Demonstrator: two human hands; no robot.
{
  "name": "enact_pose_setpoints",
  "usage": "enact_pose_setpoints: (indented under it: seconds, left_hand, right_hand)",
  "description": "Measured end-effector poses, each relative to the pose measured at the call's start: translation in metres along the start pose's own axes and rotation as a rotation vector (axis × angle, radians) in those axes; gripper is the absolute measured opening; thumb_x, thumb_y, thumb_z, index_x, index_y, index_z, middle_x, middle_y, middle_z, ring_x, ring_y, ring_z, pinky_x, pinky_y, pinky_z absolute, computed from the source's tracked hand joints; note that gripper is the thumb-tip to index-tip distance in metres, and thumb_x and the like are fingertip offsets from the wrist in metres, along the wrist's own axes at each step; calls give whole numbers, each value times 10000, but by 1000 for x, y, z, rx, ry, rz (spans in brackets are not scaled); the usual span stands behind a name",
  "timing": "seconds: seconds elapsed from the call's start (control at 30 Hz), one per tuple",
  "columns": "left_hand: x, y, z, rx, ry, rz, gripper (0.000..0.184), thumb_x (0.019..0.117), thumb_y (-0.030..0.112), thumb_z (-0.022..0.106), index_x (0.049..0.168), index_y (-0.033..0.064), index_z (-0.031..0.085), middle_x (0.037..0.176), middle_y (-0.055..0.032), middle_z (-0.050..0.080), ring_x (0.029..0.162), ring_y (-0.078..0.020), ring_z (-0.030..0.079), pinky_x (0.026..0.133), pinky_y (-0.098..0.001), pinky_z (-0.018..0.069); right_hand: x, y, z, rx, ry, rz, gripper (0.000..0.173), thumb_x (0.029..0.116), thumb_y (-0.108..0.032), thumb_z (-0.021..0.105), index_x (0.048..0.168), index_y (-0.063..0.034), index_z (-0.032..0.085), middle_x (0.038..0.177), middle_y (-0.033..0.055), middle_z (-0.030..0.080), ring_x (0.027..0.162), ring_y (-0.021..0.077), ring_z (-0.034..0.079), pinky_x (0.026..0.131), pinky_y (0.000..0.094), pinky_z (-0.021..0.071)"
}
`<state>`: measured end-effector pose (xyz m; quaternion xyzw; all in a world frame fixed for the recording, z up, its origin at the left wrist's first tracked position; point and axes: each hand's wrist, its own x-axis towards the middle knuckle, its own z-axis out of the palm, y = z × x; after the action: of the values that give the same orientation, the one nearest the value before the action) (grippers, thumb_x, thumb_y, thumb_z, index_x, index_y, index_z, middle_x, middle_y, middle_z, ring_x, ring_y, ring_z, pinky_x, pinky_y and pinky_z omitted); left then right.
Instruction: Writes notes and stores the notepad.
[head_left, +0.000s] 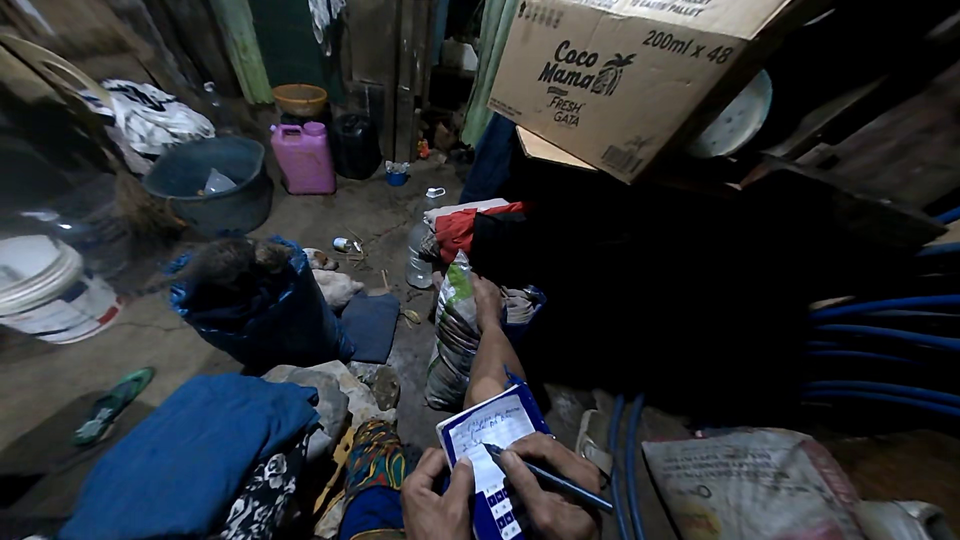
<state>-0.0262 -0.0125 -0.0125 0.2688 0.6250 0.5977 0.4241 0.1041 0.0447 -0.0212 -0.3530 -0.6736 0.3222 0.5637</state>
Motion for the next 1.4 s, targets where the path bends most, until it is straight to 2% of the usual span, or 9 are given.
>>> enact_pose_setpoints:
  seconds: [0.1,0.37,0.9,1.07,1.4]
  left_hand:
    - [0,0,0,4,2,8,133,897,34,651,798,32,740,780,-56,703,689,-131,679,659,-298,594]
    - [0,1,1,5,2,0,139,900,30,642,803,30,742,773,-56,701,682,-129,677,654,-290,592]
    - [0,1,2,2,5,2,140,898,36,646,791,38,738,770,-58,696,667,-137,670,634,-293,587]
    - [0,2,1,2,7,-2,138,898,36,649,795,40,742,783,-57,704,683,-135,676,646,-299,591]
    - [0,0,2,-20,11,-3,135,896,31,646,802,31,743,779,-67,700,669,-148,675,632,-300,594]
  right_hand:
    - [-1,-3,-1,2,33,12,91,911,-137,727,846,-73,731,792,-4,719,708,43,679,638,189,588]
    - [0,0,1,-24,39,-2,90,899,-131,737,842,-62,737,788,8,724,692,54,683,632,196,595]
    - [-1,1,1,-32,46,16,112,899,-147,736,827,-62,727,759,3,709,637,52,663,577,196,581]
    - [-2,-1,0,-24,75,12,94,904,-140,735,841,-72,731,787,2,717,681,58,677,618,200,594]
    - [-1,1,1,-27,75,3,96,907,-140,730,841,-71,732,793,5,717,688,58,677,617,198,592]
